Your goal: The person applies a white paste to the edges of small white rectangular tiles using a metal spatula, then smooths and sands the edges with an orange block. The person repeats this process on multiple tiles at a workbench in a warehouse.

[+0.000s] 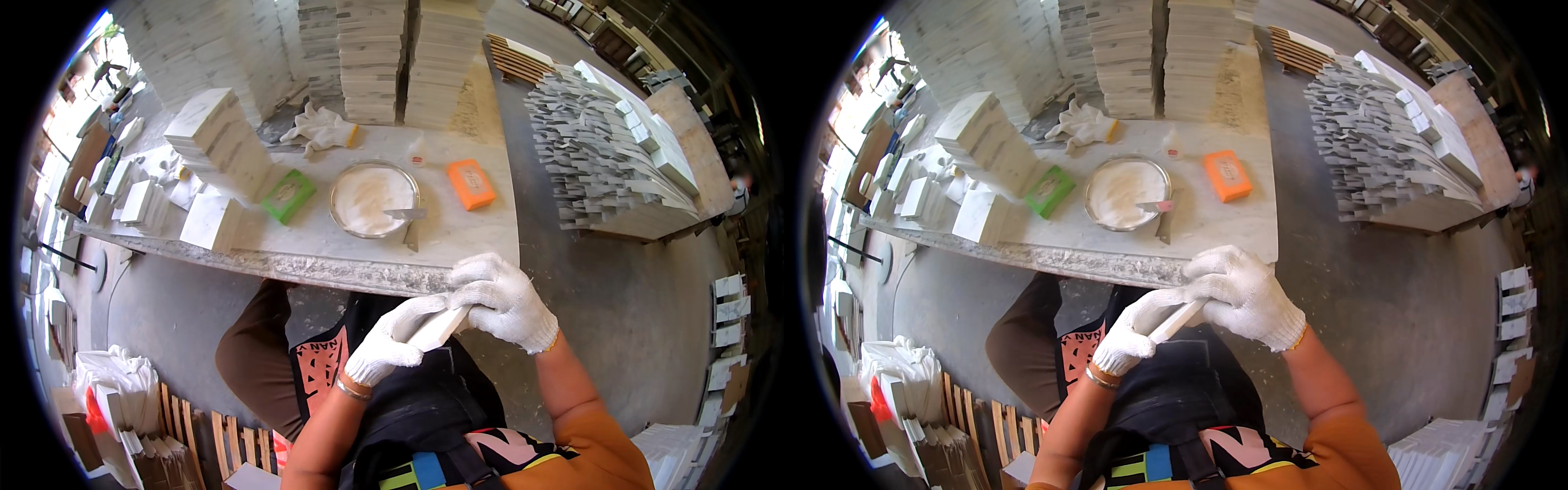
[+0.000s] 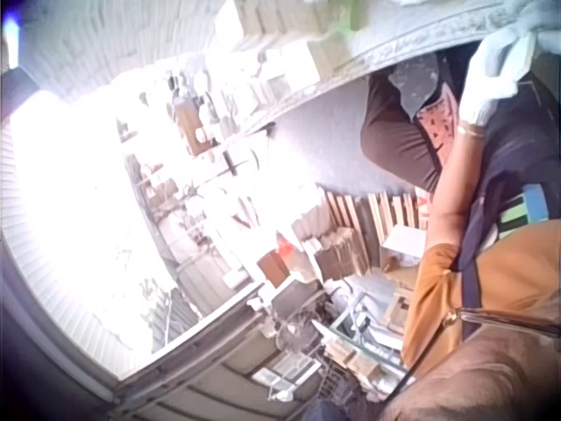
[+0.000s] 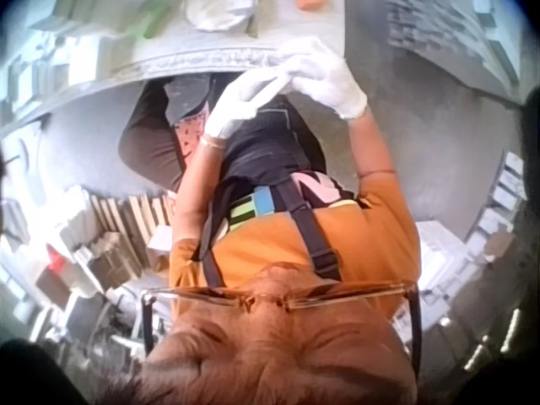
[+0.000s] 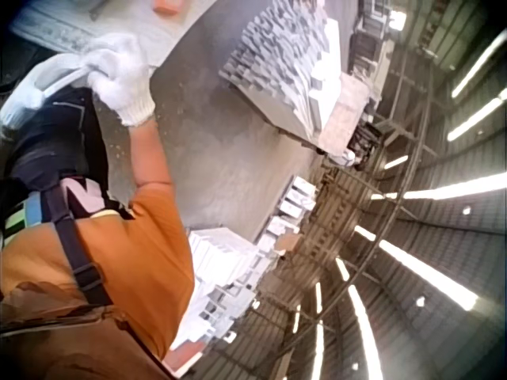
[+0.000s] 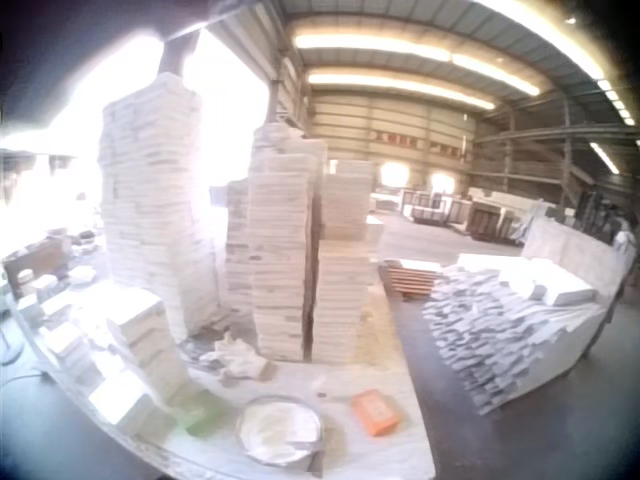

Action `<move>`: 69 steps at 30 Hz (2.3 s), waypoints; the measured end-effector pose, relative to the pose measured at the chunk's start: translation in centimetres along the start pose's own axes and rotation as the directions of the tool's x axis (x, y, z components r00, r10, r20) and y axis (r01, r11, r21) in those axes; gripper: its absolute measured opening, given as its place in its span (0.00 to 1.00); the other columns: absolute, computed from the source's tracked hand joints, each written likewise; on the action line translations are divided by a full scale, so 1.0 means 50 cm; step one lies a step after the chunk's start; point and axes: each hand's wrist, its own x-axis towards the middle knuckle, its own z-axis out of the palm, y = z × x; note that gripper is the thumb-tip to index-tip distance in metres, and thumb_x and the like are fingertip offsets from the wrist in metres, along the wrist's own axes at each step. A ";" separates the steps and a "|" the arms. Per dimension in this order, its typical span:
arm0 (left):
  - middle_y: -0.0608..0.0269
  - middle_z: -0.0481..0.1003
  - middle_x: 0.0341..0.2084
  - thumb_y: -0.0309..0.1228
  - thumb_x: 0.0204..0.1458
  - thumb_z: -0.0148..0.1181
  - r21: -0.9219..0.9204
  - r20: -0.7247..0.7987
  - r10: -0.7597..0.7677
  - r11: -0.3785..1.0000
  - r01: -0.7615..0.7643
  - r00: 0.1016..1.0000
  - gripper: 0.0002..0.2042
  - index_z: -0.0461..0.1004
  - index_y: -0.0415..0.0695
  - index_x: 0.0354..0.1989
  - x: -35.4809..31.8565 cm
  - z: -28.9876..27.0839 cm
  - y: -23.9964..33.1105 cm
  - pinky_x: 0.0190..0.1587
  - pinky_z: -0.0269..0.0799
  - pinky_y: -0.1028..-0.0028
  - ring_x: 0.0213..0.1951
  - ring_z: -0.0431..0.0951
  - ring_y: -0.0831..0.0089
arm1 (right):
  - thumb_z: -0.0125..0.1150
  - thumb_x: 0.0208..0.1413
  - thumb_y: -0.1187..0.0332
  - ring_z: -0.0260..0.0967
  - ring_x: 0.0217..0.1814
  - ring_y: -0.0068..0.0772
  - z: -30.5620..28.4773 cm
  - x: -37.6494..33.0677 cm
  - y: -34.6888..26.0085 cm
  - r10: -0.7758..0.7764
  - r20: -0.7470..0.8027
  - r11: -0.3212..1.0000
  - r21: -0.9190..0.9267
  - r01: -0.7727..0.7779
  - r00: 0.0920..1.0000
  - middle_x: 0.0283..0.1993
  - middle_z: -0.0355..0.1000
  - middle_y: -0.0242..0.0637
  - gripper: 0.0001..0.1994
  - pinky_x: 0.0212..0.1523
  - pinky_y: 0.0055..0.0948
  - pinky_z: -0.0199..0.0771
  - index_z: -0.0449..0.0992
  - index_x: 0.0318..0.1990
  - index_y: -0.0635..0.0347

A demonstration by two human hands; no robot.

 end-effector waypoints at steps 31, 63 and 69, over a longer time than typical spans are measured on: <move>0.66 0.79 0.40 0.19 0.57 0.62 0.738 -0.275 0.379 0.673 -0.058 0.884 0.13 0.79 0.37 0.52 0.022 -0.047 0.094 0.47 0.73 0.78 0.41 0.75 0.80 | 0.68 0.57 0.55 0.78 0.49 0.43 0.057 0.228 0.137 0.325 0.113 0.855 -0.458 -0.241 0.939 0.44 0.80 0.40 0.15 0.46 0.40 0.78 0.84 0.48 0.49; 0.61 0.78 0.51 0.18 0.60 0.60 0.733 -0.261 0.543 0.650 -0.203 0.798 0.16 0.75 0.35 0.57 0.250 0.044 -0.044 0.58 0.71 0.72 0.53 0.75 0.73 | 0.59 0.68 0.70 0.78 0.44 0.22 -0.043 0.005 0.158 0.725 -0.214 0.641 0.556 -0.529 0.654 0.50 0.79 0.37 0.16 0.38 0.24 0.78 0.75 0.61 0.61; 0.44 0.76 0.55 0.30 0.48 0.66 0.987 0.027 0.434 0.130 -0.092 0.900 0.29 0.72 0.41 0.62 0.258 0.024 -0.025 0.60 0.73 0.59 0.58 0.76 0.46 | 0.62 0.66 0.72 0.76 0.43 0.19 -0.049 0.000 0.157 0.698 -0.217 0.688 0.465 -0.557 0.682 0.53 0.80 0.36 0.18 0.39 0.23 0.79 0.78 0.61 0.62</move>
